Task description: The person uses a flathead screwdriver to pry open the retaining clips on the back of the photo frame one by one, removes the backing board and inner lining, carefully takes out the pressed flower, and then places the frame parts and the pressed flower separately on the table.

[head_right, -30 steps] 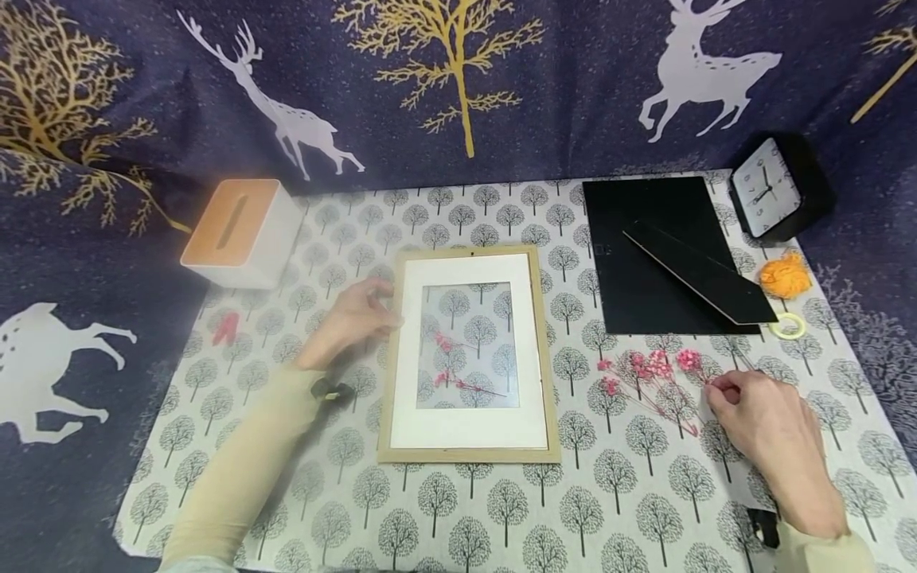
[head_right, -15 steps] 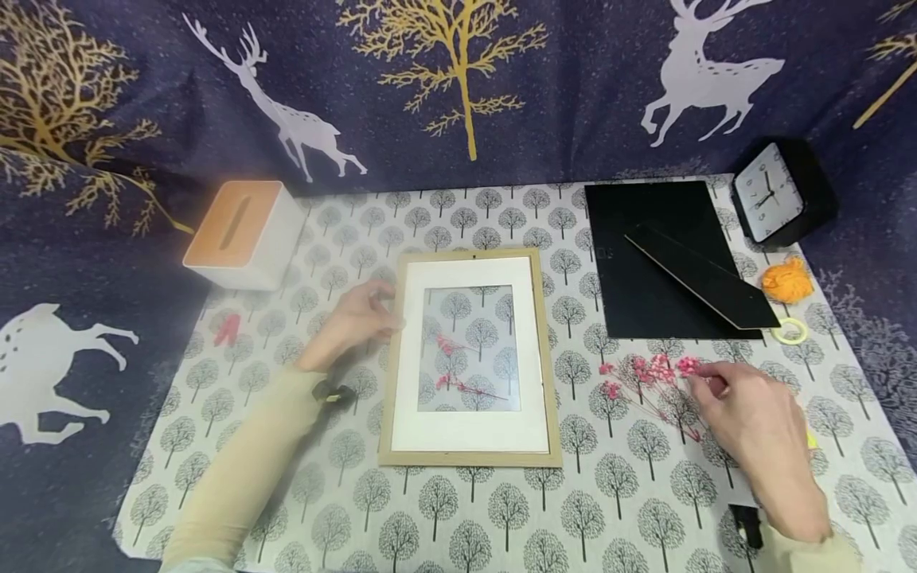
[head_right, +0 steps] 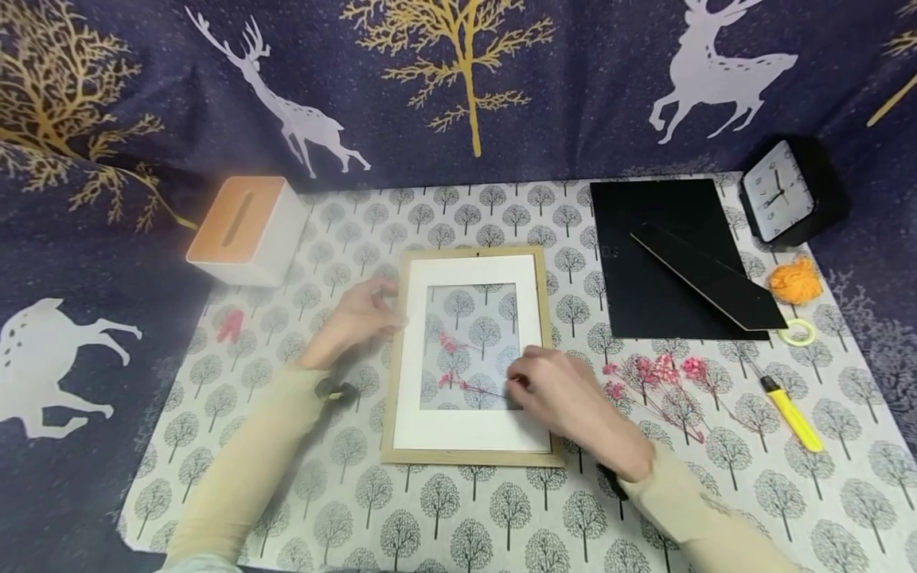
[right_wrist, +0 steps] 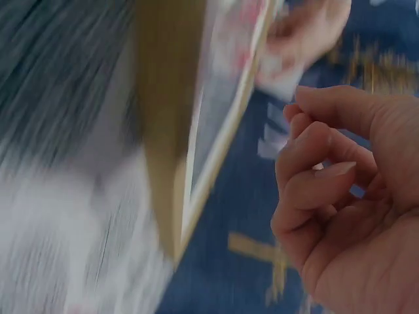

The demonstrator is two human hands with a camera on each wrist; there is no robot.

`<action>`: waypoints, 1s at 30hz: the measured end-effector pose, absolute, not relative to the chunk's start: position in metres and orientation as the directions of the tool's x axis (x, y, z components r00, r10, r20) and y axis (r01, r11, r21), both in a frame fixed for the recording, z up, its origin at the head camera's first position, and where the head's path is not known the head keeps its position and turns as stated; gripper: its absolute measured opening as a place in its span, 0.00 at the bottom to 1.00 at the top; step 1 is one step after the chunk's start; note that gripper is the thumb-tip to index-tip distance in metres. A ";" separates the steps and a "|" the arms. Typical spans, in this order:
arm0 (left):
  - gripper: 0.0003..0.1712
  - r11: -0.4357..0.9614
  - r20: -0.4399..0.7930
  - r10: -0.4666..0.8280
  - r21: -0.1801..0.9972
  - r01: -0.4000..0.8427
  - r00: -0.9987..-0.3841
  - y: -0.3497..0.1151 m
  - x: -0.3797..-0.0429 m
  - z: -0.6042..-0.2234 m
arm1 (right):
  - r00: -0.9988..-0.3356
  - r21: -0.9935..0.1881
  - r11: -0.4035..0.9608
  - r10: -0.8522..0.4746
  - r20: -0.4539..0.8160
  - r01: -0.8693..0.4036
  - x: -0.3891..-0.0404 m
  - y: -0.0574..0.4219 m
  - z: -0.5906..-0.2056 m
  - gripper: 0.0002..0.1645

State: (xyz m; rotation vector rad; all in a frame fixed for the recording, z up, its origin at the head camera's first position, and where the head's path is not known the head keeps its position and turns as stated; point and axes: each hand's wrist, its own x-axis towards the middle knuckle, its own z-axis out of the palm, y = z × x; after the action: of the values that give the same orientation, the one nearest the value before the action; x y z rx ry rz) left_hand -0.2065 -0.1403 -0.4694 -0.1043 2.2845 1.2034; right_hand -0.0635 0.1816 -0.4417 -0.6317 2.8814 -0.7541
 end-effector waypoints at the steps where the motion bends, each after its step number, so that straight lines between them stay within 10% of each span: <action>1: 0.37 0.598 -0.504 0.179 0.738 -0.314 -0.845 -0.140 -0.207 -0.469 | -0.891 -0.483 0.782 -0.454 -0.007 -0.395 -0.066 0.174 -0.444 0.04; 20: 0.37 0.589 -0.505 0.176 0.741 -0.321 -0.845 -0.139 -0.207 -0.470 | -0.841 -0.246 0.845 -0.518 -0.157 -0.475 -0.077 0.126 -0.460 0.05; 30: 0.36 0.591 -0.494 0.180 0.746 -0.308 -0.851 -0.139 -0.204 -0.470 | -0.837 -0.301 0.835 -0.522 -0.163 -0.461 -0.075 0.124 -0.461 0.11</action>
State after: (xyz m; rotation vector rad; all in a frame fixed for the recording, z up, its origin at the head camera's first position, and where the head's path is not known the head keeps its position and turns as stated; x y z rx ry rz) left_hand -0.2044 -0.1388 -0.4697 -0.1014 2.2892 1.2145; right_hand -0.0751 0.1239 -0.4614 -0.7554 2.7764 -0.3681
